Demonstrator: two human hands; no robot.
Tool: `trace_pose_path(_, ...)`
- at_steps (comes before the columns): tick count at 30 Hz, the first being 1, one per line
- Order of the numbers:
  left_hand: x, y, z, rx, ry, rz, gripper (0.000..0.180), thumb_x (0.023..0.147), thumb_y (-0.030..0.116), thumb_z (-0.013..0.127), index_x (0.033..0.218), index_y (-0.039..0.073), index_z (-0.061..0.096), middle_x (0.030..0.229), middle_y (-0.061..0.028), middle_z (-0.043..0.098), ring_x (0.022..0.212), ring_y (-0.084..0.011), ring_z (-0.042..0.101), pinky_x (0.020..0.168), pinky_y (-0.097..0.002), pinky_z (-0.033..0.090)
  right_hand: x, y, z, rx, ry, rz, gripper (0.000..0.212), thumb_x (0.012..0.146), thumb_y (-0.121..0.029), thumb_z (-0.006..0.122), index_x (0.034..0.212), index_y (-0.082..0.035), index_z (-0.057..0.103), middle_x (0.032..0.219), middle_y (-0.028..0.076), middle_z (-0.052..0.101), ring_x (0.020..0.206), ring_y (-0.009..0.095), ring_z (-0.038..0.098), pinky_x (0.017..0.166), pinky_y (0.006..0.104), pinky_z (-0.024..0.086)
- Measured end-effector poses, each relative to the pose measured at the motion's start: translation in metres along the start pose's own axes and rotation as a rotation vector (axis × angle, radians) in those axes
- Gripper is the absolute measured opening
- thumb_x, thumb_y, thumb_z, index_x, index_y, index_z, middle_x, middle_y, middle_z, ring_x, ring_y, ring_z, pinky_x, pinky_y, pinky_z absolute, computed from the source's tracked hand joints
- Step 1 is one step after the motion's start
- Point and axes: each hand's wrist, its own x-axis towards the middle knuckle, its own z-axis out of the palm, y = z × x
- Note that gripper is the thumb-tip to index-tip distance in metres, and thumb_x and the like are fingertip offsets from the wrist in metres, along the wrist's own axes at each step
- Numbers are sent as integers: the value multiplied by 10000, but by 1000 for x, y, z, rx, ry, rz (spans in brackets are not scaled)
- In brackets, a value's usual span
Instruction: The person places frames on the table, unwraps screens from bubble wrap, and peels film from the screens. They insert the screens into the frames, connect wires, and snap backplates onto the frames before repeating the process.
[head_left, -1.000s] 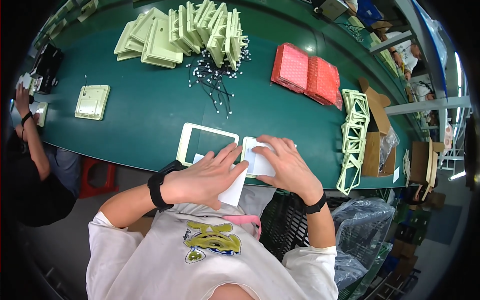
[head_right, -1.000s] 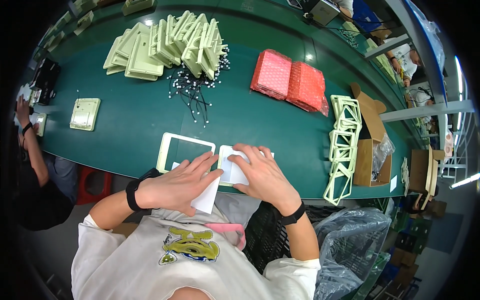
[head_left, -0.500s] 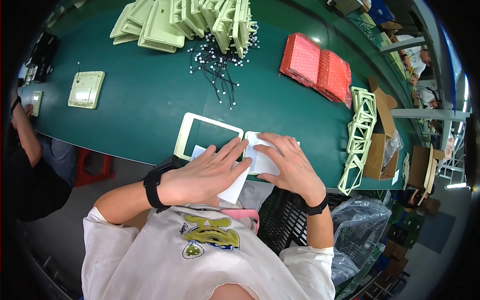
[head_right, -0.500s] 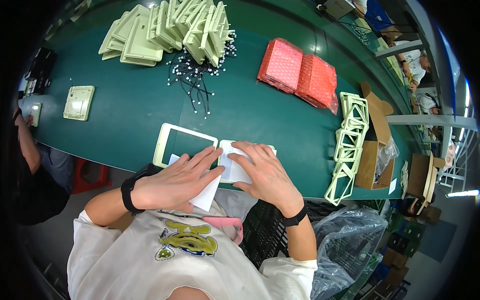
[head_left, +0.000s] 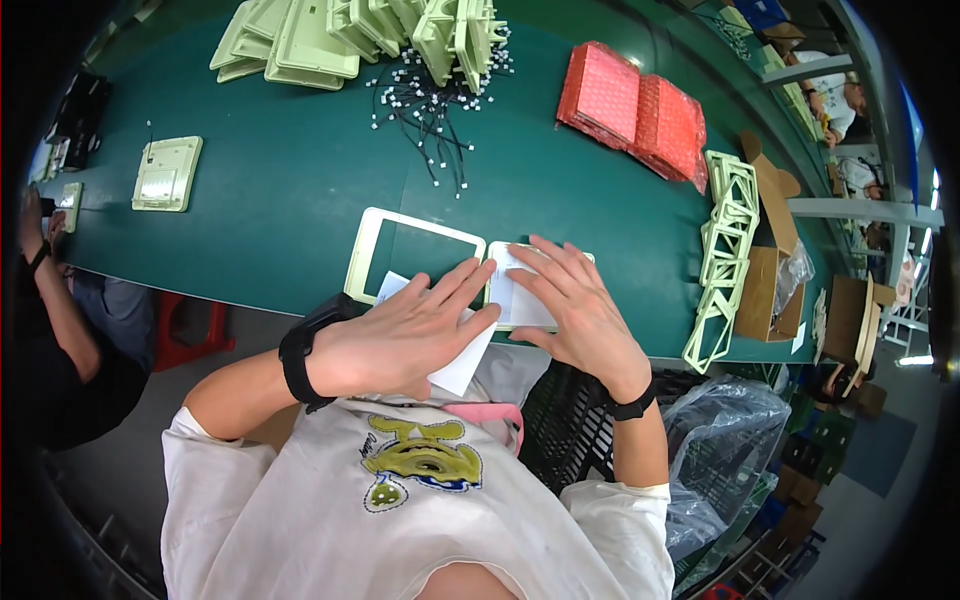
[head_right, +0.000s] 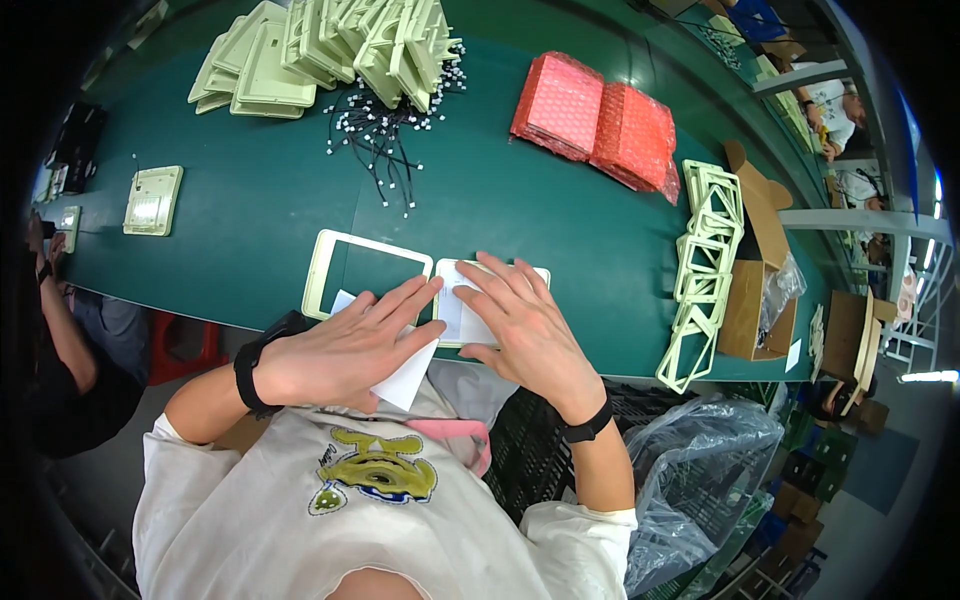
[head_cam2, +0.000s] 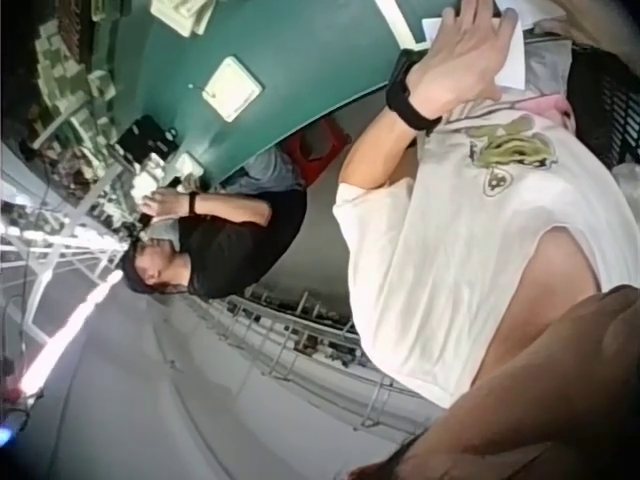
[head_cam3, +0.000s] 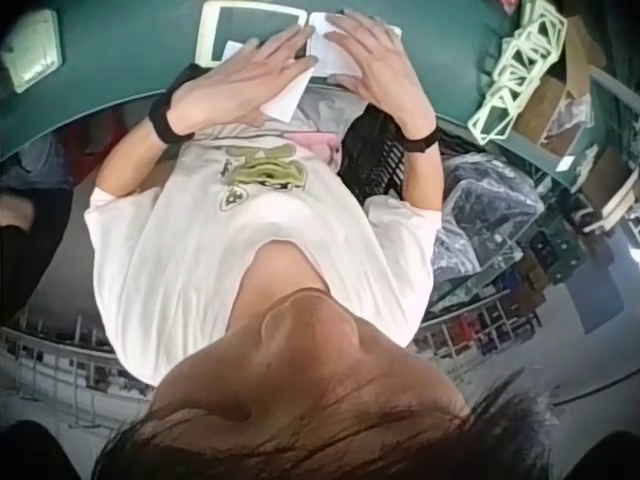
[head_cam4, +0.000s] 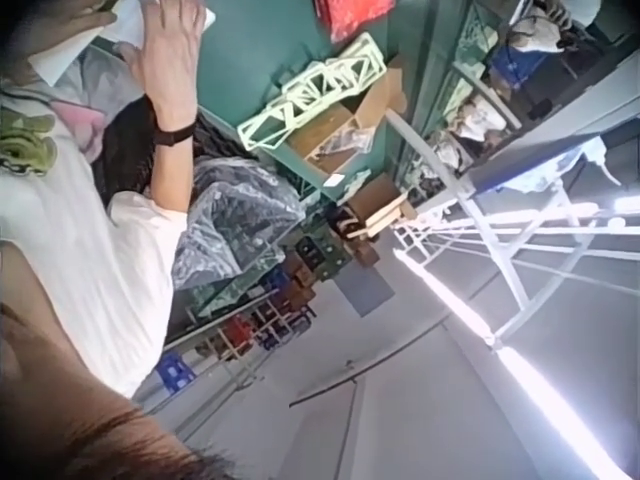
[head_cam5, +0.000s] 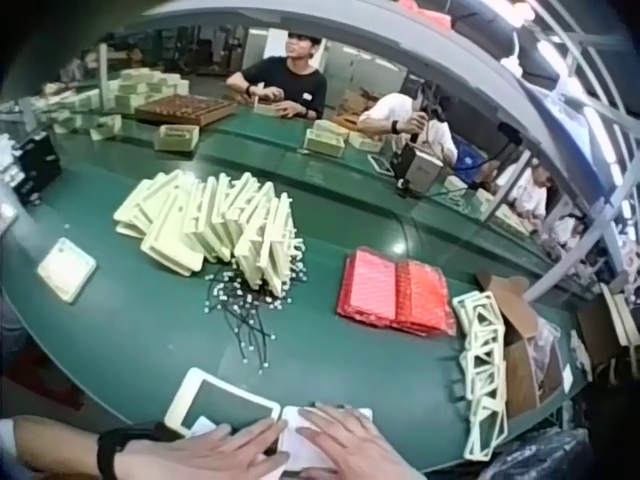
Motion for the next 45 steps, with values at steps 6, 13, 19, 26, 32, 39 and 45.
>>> trace_pose_path(6,0,-2,-1,-38,-7,-25,1164,647,139,992,1619,-10,367,1775,-294,131,1648,-444,182,1152,-555,417,-27,-9,-4,-75,151,171,669,803,-246,910,1404,-69,674,1471,115,608,1300,349,594,1105,505,492)
trace_pose_path(13,2,0,0,-5,12,-23,1164,628,136,993,1608,-17,383,1770,-269,168,1629,-429,235,1095,-515,445,-47,-15,23,-91,129,227,616,843,-266,885,1387,-56,686,1454,129,606,1257,360,598,1062,482,508)
trace_pose_path(19,5,9,2,116,51,-49,1148,590,149,992,1568,-44,422,1750,-247,232,1590,-424,310,1021,-472,461,-44,-13,13,-247,221,195,631,853,-284,886,1391,-41,664,1514,171,558,1284,413,576,1064,494,508)
trace_pose_path(26,6,9,2,127,30,-39,1105,594,132,969,1547,-55,440,1751,-236,243,1579,-431,323,1018,-474,463,-43,-10,32,-81,308,476,616,901,-298,862,1394,-28,611,1578,222,492,1352,450,533,1118,542,464)
trace_pose_path(32,8,8,0,155,14,-46,1090,603,126,956,1546,-56,440,1753,-234,247,1580,-432,324,1023,-485,464,-46,-11,35,-128,252,463,605,912,-301,852,1391,-16,614,1578,228,497,1381,432,526,1151,572,429)
trace_pose_path(39,9,6,1,156,17,-48,1071,624,96,934,1557,-54,430,1750,-234,260,1582,-422,329,1033,-487,464,-42,-25,38,-249,157,404,718,894,-338,858,1484,-34,583,1632,224,472,1503,421,458,1239,601,352)
trace_pose_path(45,8,6,3,174,83,-46,1109,639,84,921,1599,-48,381,1726,-234,303,1574,-409,348,1048,-499,462,-37,-29,30,-182,143,304,801,864,-331,873,1519,-8,543,1667,229,433,1541,428,421,1260,611,332)
